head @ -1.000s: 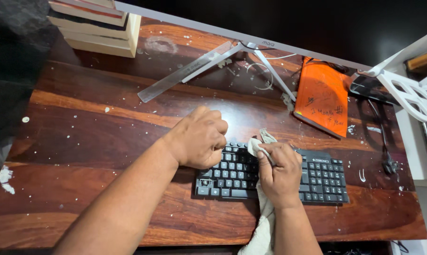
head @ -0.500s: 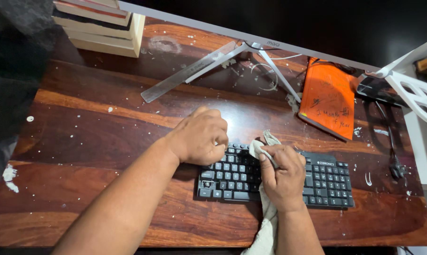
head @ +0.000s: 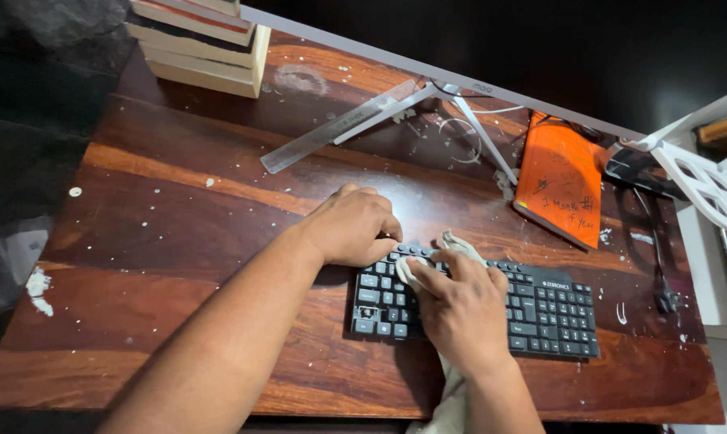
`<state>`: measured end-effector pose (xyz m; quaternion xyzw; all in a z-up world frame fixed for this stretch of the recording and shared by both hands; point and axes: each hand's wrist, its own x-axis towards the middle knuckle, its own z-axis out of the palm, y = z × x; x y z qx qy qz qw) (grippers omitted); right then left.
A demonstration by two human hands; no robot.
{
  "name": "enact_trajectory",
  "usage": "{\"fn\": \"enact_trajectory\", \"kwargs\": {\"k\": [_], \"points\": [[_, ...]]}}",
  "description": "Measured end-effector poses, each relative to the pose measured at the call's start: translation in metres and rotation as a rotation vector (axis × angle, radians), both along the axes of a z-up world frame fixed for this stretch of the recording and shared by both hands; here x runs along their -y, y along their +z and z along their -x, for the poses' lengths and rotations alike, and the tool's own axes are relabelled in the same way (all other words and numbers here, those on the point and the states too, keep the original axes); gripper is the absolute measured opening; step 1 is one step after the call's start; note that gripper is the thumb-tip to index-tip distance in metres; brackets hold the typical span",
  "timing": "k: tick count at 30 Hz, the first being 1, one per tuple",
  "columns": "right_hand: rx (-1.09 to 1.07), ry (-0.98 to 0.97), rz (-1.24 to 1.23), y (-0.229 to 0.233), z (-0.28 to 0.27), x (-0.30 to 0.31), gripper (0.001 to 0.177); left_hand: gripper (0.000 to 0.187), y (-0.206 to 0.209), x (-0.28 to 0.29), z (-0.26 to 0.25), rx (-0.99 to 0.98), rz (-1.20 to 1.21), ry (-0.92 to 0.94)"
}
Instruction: The person wipes a black computer keyboard with a white cloth, cleaning the keys and the surface. They then flip the keyboard over and wipe the underside before placing it back on the desk.
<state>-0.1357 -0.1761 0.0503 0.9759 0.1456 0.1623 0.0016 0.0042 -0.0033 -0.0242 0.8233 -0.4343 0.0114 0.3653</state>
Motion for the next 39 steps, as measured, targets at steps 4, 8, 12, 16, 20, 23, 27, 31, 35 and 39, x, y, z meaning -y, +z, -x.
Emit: {"fn": "enact_trajectory", "kwargs": {"k": [4,8,12,16,20,23,27,31,35,39], "points": [[-0.113,-0.009,-0.026,0.002,0.010,0.005,0.031,0.016,0.001,-0.001,-0.001,-0.033,-0.037,-0.006],[-0.212,0.052,-0.081,0.002,0.016,0.024,0.031,0.016,0.000,-0.001,0.001,-0.008,0.020,0.008],[-0.145,-0.013,-0.334,-0.002,0.018,0.071,0.023,0.017,-0.001,0.000,0.004,-0.032,0.006,0.023],[0.015,-0.263,-0.625,-0.022,0.009,0.125,0.013,0.017,0.002,0.001,0.003,-0.073,0.050,0.037],[0.155,-0.250,-0.828,-0.050,0.003,0.158,0.017,0.015,0.008,-0.001,0.002,-0.057,0.089,0.010],[0.080,-0.301,-0.875,-0.059,0.013,0.173,0.016,0.016,0.007,0.000,-0.001,-0.117,0.084,0.019],[0.004,-0.227,-0.737,-0.060,0.036,0.200,0.020,0.013,0.009,-0.001,0.001,-0.132,0.088,0.013],[-0.139,-0.095,-0.610,-0.068,0.033,0.255,0.023,0.014,0.012,0.000,0.000,-0.157,0.088,0.007],[-0.060,-0.173,-0.657,-0.066,0.038,0.224,0.015,0.017,0.019,0.000,0.000,-0.130,0.122,0.000],[0.091,-0.208,-0.774,-0.049,0.023,0.170,0.014,0.027,0.017,0.004,0.012,-0.089,0.201,-0.095]]}}
